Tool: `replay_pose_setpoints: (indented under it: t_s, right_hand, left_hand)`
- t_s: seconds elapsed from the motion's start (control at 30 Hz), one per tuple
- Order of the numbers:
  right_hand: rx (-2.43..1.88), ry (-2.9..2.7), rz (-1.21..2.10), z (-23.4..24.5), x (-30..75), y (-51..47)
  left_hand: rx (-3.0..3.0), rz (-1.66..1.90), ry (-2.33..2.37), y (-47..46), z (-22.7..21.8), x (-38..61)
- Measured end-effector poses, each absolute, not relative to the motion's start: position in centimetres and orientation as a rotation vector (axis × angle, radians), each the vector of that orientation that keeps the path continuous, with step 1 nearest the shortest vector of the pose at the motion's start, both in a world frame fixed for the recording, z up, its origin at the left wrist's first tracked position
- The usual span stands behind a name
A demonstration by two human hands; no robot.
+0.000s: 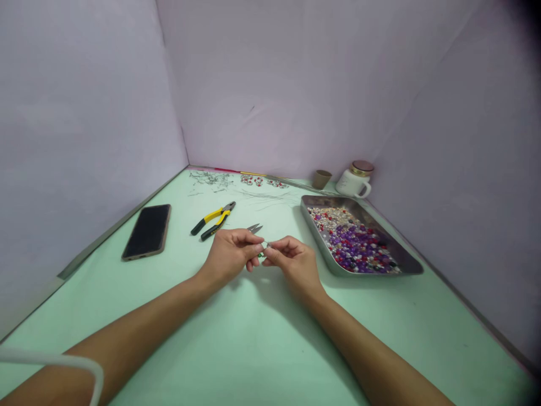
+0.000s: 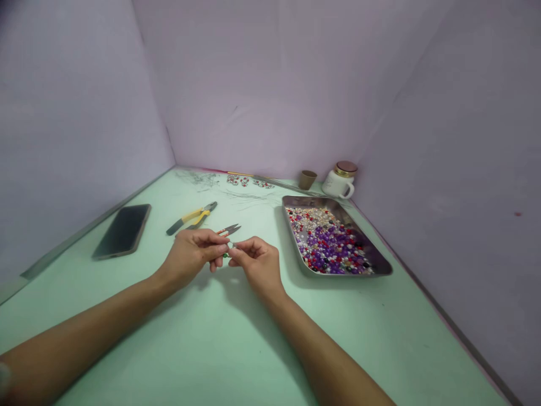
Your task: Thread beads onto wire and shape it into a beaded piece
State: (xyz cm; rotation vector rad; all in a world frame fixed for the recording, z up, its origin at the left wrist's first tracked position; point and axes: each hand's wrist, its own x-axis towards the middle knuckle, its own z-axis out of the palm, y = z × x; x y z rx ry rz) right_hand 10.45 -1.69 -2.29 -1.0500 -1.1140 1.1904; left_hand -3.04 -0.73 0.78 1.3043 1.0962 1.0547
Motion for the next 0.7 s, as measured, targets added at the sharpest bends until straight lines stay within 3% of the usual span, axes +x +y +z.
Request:
replay_pose_setpoints:
  t_s: [0.47,0.7]
  right_hand:
    - [-1.112,-1.222,1.148,-2.75,10.71,-1.59]
    - [-1.049,-1.064,1.158,-2.36,10.36,-1.63]
  left_hand:
    - [1.776,0.933,1.038,-0.43,0.16,-3.78]
    - [1.516,1.015,1.102,-0.56,0.39,-3.24]
